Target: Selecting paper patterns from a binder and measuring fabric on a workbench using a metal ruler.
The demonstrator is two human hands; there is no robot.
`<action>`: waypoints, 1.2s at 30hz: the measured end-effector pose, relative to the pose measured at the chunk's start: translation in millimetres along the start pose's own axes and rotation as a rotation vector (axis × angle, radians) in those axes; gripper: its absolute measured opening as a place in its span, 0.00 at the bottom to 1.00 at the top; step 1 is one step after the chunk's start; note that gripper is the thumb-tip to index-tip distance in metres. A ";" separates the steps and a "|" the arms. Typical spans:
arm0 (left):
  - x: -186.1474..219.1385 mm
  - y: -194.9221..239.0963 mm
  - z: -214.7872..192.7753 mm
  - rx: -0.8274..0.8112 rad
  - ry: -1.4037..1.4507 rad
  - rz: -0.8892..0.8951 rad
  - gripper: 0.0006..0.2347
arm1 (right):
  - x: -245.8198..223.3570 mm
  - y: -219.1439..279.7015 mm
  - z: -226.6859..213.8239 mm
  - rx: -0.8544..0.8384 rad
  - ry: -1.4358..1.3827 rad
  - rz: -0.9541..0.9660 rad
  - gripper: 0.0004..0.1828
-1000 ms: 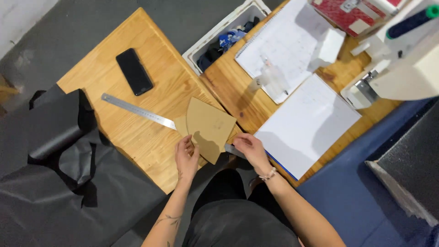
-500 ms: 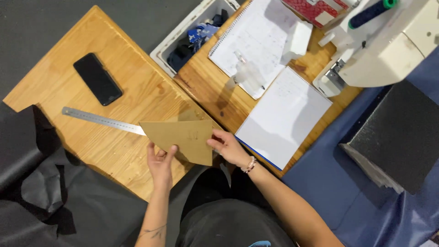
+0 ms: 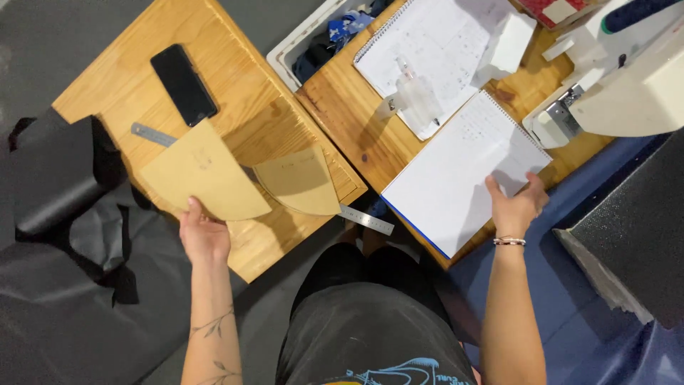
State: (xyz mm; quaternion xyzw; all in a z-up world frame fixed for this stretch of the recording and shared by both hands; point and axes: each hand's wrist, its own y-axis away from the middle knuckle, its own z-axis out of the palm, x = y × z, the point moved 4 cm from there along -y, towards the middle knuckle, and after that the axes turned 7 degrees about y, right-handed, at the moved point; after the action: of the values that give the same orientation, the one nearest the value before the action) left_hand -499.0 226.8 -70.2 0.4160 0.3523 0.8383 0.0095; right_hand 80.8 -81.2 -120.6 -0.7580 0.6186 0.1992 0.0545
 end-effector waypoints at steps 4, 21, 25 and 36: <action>-14.6 25.0 27.2 -0.032 -0.010 -0.005 0.08 | -50.5 28.8 -35.6 -0.128 0.027 0.061 0.58; -85.7 86.9 74.2 -0.137 -0.790 0.391 0.32 | -18.8 63.1 -17.1 0.016 -0.575 0.087 0.31; -90.3 107.3 93.6 -0.217 -0.754 0.351 0.27 | 17.1 52.0 -42.4 0.104 -0.996 -0.019 0.17; -142.6 31.0 67.5 -0.490 -0.650 0.364 0.16 | 121.7 -19.9 -56.6 -0.616 -2.013 -0.083 0.10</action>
State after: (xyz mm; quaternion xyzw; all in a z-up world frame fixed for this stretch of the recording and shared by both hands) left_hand -349.6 198.8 -122.7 0.6986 0.0429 0.7107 0.0705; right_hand 132.1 -206.7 -117.0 -0.2444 0.1842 0.8834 0.3548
